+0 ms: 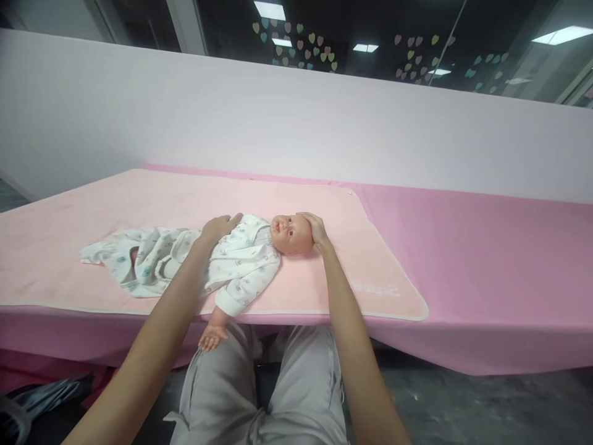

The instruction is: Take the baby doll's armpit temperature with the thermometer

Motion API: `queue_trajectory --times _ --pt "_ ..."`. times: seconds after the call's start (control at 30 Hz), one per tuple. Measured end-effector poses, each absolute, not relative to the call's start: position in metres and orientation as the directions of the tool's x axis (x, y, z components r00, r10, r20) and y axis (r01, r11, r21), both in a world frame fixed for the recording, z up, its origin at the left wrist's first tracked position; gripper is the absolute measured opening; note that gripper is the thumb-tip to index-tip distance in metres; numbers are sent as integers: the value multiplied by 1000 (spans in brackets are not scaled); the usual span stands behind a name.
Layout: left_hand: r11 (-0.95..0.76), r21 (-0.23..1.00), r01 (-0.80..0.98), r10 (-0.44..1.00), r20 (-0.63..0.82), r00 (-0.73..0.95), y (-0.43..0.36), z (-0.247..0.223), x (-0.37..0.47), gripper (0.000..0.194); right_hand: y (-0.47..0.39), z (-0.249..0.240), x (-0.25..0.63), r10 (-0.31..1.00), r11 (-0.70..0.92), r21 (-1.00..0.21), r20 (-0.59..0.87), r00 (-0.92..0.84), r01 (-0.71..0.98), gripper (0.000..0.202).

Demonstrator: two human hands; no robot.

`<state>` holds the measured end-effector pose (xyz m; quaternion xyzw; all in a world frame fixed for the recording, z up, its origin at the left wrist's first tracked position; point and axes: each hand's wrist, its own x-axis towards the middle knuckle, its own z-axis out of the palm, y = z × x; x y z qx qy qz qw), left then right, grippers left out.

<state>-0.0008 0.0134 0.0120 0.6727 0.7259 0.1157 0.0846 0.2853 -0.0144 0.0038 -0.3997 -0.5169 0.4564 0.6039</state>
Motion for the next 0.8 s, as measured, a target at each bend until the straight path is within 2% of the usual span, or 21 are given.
queue_trajectory --times 0.3,0.8 --pt "68 287 955 996 36 -81 13 12 -1 78 -13 5 285 957 281 -944 263 120 -171 17" --pt "48 311 949 996 52 -68 12 12 -2 79 -17 9 283 962 263 -952 246 118 -156 18"
